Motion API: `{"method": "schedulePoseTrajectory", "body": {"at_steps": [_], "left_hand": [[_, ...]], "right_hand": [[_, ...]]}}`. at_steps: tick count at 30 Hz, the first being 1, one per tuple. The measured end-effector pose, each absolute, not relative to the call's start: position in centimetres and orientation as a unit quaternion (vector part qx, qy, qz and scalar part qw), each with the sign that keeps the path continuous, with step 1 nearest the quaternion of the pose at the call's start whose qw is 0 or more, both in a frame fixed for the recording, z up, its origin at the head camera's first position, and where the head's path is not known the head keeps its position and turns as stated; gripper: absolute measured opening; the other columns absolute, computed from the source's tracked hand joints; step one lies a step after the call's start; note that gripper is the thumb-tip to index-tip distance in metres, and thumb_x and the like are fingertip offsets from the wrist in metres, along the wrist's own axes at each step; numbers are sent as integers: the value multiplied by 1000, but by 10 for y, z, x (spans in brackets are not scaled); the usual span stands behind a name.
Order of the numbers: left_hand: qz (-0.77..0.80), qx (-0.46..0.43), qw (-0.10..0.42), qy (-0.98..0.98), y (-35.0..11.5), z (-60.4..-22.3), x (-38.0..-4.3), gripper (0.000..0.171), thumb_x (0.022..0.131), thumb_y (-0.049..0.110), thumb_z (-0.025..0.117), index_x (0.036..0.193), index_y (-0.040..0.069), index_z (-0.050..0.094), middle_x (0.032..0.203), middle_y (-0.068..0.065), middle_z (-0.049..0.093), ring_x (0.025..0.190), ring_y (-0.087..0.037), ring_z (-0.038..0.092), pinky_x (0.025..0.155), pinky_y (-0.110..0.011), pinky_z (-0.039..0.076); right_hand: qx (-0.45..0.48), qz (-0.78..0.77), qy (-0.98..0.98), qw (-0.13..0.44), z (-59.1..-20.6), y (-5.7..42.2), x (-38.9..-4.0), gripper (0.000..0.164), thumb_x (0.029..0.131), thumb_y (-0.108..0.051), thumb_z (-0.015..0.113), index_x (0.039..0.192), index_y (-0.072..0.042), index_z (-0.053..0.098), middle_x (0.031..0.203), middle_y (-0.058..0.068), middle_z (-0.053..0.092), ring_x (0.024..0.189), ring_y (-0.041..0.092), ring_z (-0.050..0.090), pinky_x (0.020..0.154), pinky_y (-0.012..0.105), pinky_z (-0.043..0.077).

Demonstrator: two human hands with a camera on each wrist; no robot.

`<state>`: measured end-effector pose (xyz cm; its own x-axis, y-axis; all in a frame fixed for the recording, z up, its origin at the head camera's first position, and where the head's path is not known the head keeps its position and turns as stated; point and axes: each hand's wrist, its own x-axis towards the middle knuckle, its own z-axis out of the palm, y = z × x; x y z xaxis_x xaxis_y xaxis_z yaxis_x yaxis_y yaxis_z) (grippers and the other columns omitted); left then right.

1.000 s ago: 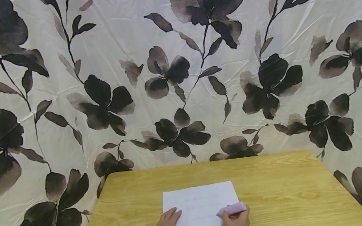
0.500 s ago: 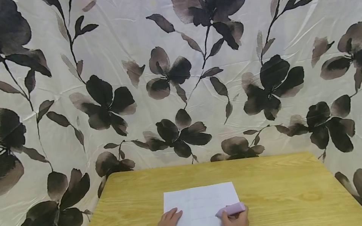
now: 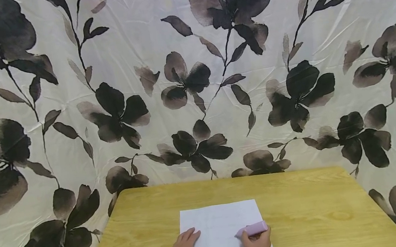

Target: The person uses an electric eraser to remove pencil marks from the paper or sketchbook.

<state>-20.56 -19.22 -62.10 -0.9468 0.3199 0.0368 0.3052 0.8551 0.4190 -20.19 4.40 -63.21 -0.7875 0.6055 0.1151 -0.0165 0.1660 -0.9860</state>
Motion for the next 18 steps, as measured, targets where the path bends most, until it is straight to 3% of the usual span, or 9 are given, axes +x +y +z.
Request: {"method": "schedulePoseTrajectory", "body": {"at_steps": [10, 18], "left_hand": [[213, 162, 28, 963, -190, -624, -203, 94, 72, 76, 64, 135, 6, 56, 139, -15, 49, 127, -38, 42, 101, -58, 39], [216, 166, -7, 962, -196, -627, -205, 93, 72, 77, 63, 135, 8, 56, 138, -13, 50, 126, -37, 44, 100, -57, 40]], "right_hand": [[-202, 584, -738, 270, -640, 44, -198, 47, 71, 3, 73, 108, 1, 44, 84, 11, 65, 67, 14, 60, 58, 18, 50], [-180, 603, -725, 280, -641, 39, -202, 46, 71, 5, 72, 108, 1, 45, 84, 10, 64, 66, 13, 60, 56, 18, 51]]}}
